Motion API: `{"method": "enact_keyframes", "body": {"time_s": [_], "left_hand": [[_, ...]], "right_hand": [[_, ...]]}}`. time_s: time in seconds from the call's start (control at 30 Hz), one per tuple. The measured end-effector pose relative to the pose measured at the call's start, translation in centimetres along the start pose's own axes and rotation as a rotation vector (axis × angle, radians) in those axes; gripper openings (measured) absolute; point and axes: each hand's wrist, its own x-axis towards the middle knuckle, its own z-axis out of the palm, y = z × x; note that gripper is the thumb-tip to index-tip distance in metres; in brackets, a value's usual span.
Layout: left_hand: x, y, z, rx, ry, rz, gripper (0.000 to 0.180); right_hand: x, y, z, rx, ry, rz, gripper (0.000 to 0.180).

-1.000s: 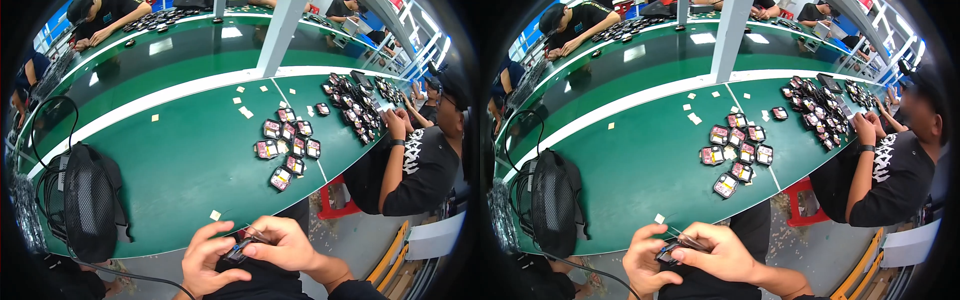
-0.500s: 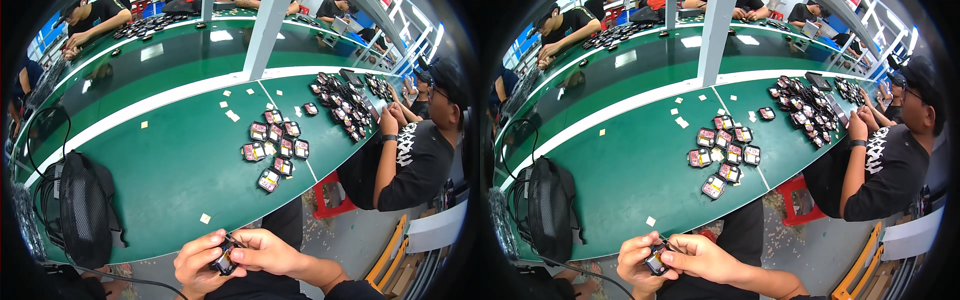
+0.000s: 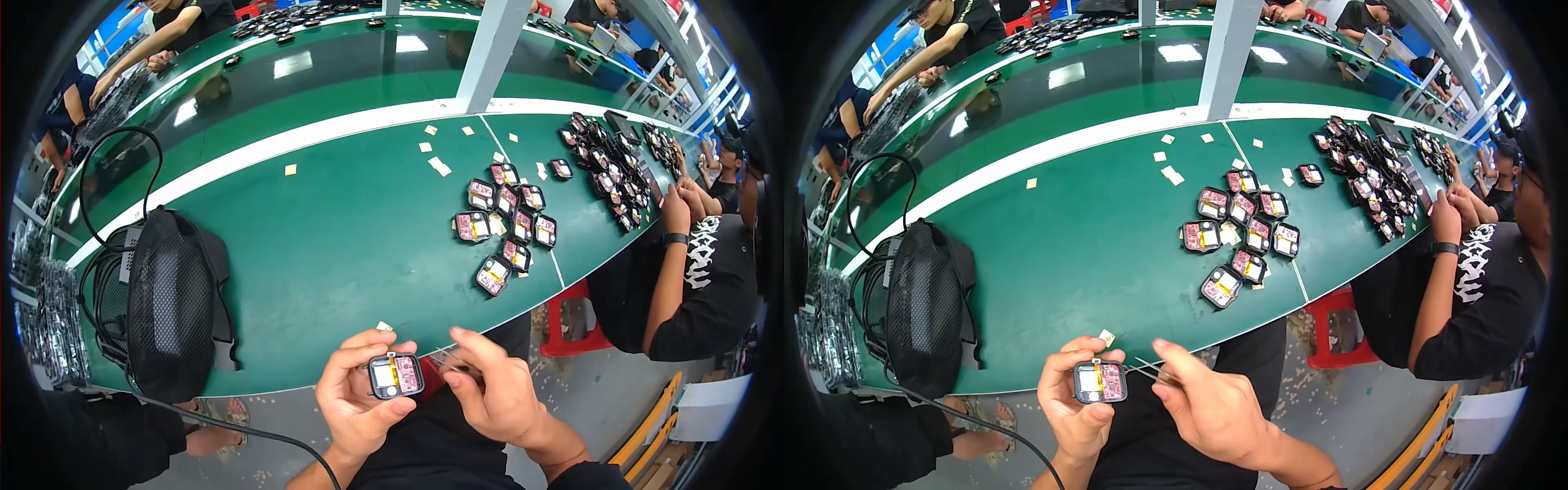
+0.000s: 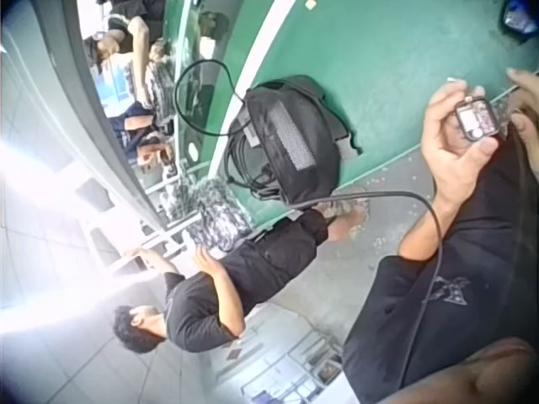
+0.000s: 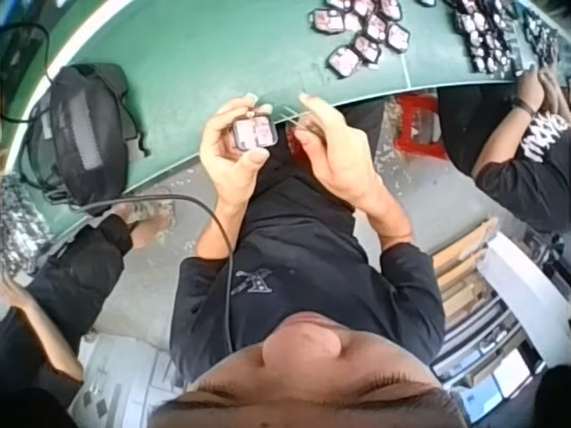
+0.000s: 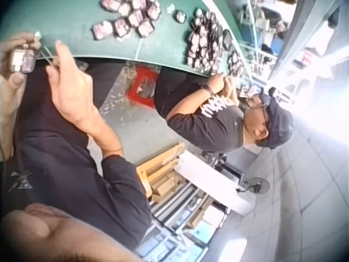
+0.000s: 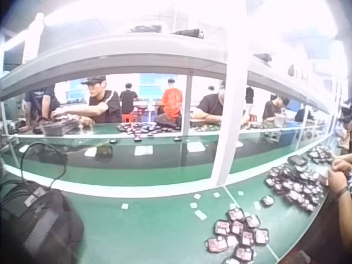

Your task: Assembling small electronic modules by applying stickers or components and organizing them in trays on a factory assembly line.

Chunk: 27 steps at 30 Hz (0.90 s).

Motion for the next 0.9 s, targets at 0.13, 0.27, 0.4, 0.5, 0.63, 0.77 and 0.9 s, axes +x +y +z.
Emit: {"method": "enact_keyframes", "body": {"time_s": [0.13, 0.27, 0.4, 0.5, 0.63, 0.77, 0.9], "left_hand": [[0.0, 0.1, 0.0, -0.013, -0.044, -0.037, 0.063], [-0.2, 0.1, 0.0, -0.037, -0.066, -0.086, 0.061], [-0.2, 0.0, 0.1, -0.048, -0.099, -0.095, 0.06], [-0.2, 0.0, 0.2, -0.042, -0.109, -0.112, 0.059], [-0.2, 0.0, 0.0, -0.032, -0.115, -0.109, 0.059], [-0.3, 0.3, -0.1, -0.039, -0.109, -0.123, 0.059], [-0.3, 0.6, 0.7, 0.055, 0.039, -0.163, 0.068]], "right_hand": [[0.2, 1.6, 0.0, -0.041, -0.032, -0.142, 0.03], [0.7, 2.1, 0.3, -0.218, 0.148, -0.389, 0.026], [0.5, 2.4, 0.2, -0.338, 0.146, -0.465, 0.023], [0.4, 2.4, 0.2, -0.327, 0.15, -0.45, 0.022], [0.7, 1.7, 0.3, -0.129, 0.147, -0.307, 0.019], [0.8, 1.4, 0.1, -0.032, 0.084, -0.202, 0.017], [0.8, 1.3, 0.3, -0.019, 0.079, -0.142, 0.015]]}}
